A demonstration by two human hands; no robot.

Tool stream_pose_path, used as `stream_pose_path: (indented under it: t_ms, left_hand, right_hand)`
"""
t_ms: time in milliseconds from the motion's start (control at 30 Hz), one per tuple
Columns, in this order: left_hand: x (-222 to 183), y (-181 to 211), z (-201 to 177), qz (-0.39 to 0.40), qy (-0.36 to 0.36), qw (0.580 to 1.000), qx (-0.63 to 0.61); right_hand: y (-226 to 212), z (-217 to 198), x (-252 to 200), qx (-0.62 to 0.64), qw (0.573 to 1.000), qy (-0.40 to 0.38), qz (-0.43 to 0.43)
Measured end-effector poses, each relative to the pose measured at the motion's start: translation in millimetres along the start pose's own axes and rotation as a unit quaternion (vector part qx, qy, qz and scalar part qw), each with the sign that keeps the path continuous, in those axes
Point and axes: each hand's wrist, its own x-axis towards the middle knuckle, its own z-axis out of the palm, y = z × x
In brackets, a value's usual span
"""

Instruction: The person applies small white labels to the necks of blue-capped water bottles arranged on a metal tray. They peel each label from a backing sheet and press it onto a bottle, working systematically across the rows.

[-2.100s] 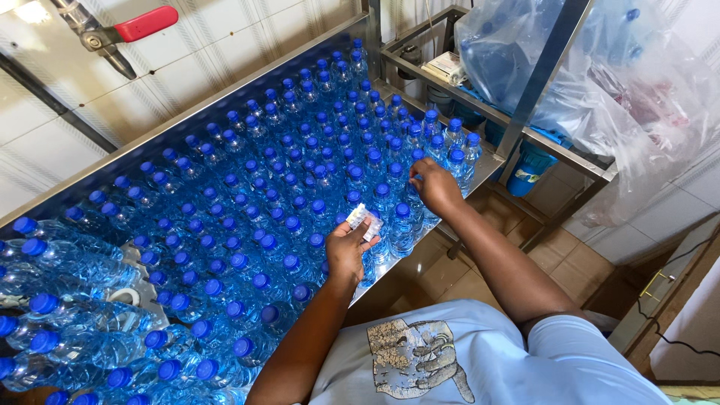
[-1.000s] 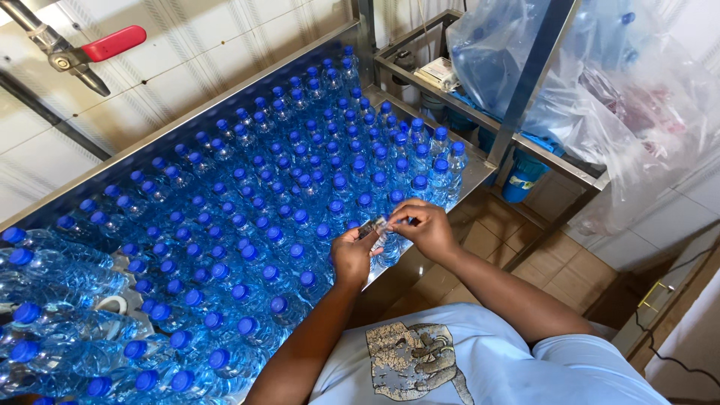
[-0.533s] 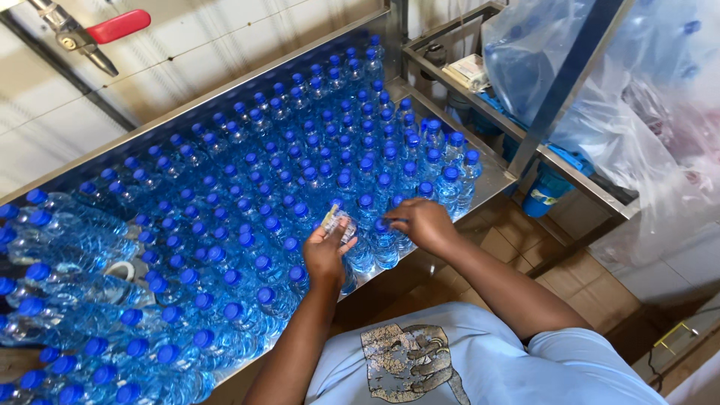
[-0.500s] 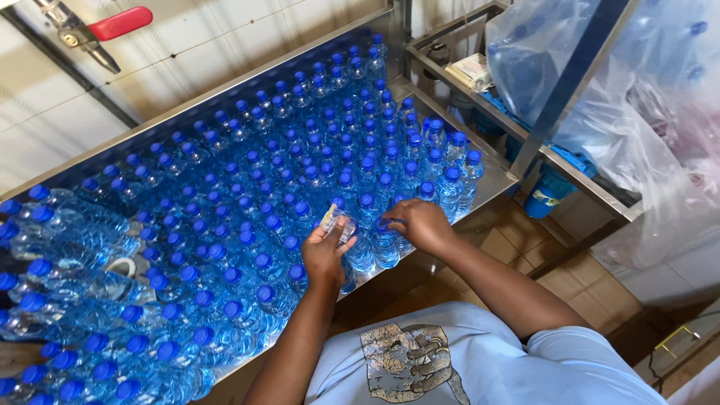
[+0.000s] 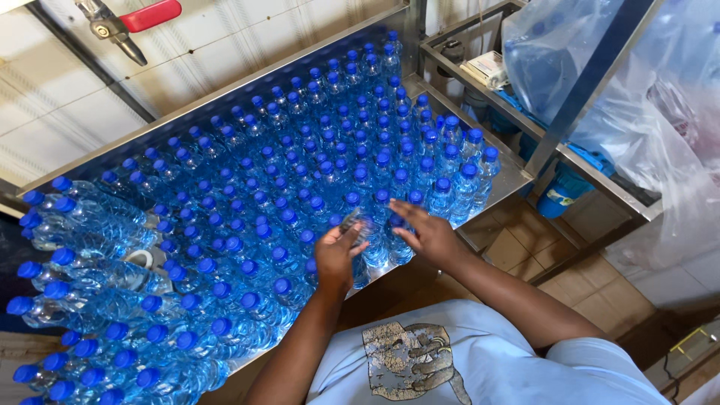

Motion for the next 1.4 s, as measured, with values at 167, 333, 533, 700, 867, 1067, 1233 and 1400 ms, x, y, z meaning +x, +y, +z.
stream_pose_path:
  t_ms: [167,333,533,700,867,1067,1233,1400]
  left_hand:
    - [-2,4,-3,0.007,-0.075,0.997,0.035]
    - [0,20,-27,0.024,-0.097,0.994,0.034]
    - [5,24,-56,0.05,-0.087,0.994,0.052]
    - [1,25,-81,0.058,-0.07,0.991,0.099]
    - [-7,35,-97,0.023,-0.091,0.992,0.083]
    - [-4,42,-122,0.001,-0.086,0.996,0.016]
    - [-7,47,-129,-0.012,-0.089,0.996,-0.018]
    - [-10,54,-133,-0.015,-0.084,0.996,-0.026]
  right_hand:
    - [-32,11,40,0.289,0.947,-0.016,0.137]
    - [-71,27,50,0.326,0.926,-0.005,0.191]
    - [-107,44,41,0.183,0.966,0.119,0.141]
    - [-119,51,23,0.364,0.911,-0.066,0.185]
    - [-115,41,21,0.196,0.945,-0.036,0.259]
    - [-105,56,23,-0.203,0.962,-0.053,0.177]
    - [-105,62,29,-0.206,0.965,-0.077,0.142]
    - [-99,40,30,-0.183,0.966,-0.096,0.158]
